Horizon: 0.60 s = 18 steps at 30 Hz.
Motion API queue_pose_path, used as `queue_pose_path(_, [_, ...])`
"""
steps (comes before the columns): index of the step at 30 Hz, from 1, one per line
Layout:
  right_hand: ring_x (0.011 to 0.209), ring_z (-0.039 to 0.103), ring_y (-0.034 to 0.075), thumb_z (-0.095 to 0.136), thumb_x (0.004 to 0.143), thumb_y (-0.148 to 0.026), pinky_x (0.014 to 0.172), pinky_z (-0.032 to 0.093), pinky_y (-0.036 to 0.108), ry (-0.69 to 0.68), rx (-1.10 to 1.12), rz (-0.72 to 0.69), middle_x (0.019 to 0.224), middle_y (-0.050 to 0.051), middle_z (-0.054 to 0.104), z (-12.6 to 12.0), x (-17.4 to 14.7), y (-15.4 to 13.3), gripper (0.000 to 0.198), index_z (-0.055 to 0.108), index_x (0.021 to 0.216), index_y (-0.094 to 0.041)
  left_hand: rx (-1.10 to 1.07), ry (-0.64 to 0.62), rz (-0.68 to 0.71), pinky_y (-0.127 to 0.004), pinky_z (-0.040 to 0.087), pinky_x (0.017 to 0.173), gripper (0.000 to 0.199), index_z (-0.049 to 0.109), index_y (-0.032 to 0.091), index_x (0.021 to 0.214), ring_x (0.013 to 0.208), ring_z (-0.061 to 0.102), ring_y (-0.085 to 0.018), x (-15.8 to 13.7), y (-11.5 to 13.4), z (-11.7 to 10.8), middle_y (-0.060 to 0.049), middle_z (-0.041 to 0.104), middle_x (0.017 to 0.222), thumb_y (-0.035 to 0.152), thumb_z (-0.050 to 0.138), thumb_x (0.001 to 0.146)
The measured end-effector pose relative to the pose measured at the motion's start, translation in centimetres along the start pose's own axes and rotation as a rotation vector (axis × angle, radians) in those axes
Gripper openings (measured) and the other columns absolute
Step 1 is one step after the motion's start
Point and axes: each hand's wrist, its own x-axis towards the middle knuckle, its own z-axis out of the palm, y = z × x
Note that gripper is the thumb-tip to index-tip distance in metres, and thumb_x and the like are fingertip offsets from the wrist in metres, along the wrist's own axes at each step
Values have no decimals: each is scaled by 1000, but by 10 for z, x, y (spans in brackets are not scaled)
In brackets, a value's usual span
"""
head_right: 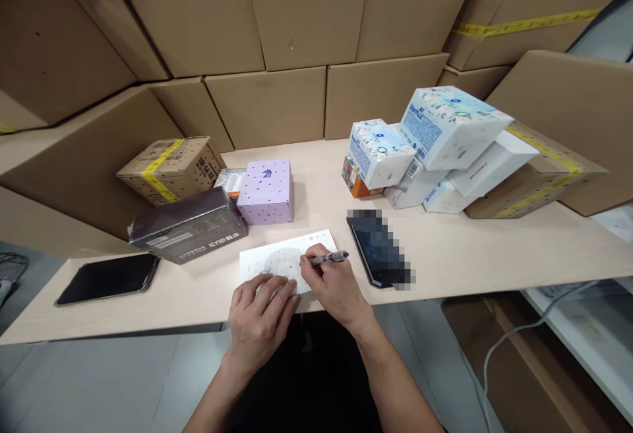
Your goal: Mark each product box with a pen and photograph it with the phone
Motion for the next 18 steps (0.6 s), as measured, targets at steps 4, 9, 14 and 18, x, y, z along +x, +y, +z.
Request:
queue_pose_path(4, [60,53,12,50,94,-29,62,40,24,-4,37,-1,66,-3,57,-2,1,0,20,56,76,-23,6,7,4,-38,44,82,28,67,20,113,97,63,-25,0,0,0,-6,74,103,19,69,85])
queue_pose_path(9, [61,55,12,51,95,-33,62,45,25,131,128,28,67,-2,59,3,-4,6,20,56,79,-23,-9,5,8,-39,43,82,28,68,20,111,97,62,-26,1,0,-1,-6,74,103,17,70,84])
queue_pose_path(14, [55,53,10,45,99,-36,56,48,25,402,257,121,78,-1,61,1,-9,13,17,55,102,-22,-11,-8,13,-39,43,81,28,67,19,111,97,61,-27,2,-6,-4,-5,74,103,15,71,83])
queue_pose_path(18, [95,66,20,50,96,-27,85,54,35,393,47,80,110,8,67,-16,-14,22,26,60,119,-23,12,-18,-5,-40,42,84,29,67,21,111,100,60,-28,-1,-21,-10,-4,74,104,14,70,84])
